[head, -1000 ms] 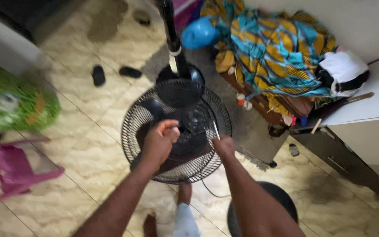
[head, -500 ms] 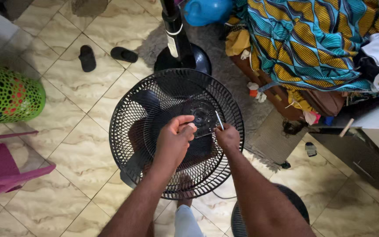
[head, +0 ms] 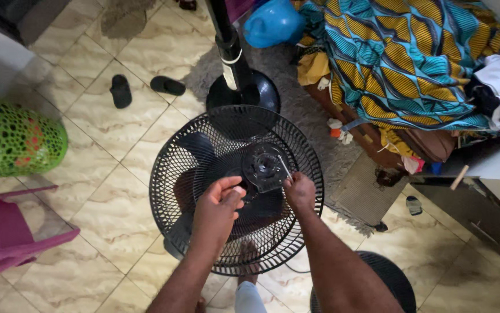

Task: The person disassembles and reassembles a standing electric fan using a screwdriver. They remove the front grille, unscrew the motor housing, detach the rear assembly, and then reattach the components in reverse order.

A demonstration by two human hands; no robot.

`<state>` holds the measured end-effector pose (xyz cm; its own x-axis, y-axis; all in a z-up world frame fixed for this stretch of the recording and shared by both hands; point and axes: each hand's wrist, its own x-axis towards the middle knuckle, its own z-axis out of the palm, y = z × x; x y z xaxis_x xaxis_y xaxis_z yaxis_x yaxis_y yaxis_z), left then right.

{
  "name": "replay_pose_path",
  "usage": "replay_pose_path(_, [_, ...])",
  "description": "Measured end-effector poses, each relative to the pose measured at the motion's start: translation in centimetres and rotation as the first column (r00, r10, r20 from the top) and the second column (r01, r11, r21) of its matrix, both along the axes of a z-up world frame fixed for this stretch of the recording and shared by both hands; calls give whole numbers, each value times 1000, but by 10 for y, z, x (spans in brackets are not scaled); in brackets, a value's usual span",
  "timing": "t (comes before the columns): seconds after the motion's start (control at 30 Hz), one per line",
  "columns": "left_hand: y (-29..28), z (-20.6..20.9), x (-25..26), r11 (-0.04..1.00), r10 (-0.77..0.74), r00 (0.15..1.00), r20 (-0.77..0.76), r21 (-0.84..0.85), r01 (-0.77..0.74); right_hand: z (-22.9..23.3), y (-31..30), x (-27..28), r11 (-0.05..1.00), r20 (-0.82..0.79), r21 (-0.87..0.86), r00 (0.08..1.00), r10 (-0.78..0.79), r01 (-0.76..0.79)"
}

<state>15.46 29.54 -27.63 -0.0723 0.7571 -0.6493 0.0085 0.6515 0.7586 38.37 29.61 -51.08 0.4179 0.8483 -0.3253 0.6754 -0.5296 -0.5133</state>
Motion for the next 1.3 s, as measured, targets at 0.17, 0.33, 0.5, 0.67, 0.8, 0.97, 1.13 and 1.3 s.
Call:
replay_pose_path(0.17, [-18,25,-25,999,44,997,63,-34,-42,56,-4,4,997,-92,71,996,11,-5])
replay_pose_path(0.33, [-41,58,-60,999,-2,1000,-17,-32,1,154,-24,-17,990,-336,72,937,-92,123])
replay_pose_path(0.5, [-37,101,-77,979,-117,993,-27,-172,110,269,-80,-47,989,-785,-29,609,-113,147])
replay_pose_path(0.67, [-66,175,-96,955,-293,849,440,83,286,375,-157,-75,997,-955,-72,287,-73,14])
replay_pose_path(0.8, [-86,224,-77,856,-517,619,591,364,367,412,-214,-94,997,-966,-66,246,-74,39])
replay_pose_path(0.97, [-111,265,-58,801,-578,499,645,332,498,404,-304,-104,974,-736,178,675,38,140])
replay_pose_path(1.13, [-149,288,-20,641,-753,402,521,442,627,414,-364,-118,530,-911,-108,129,-392,841])
replay_pose_path(1.3, [-196,307,6,507,-842,287,457,486,712,507,-435,-128,140,-956,-75,-31,-291,987])
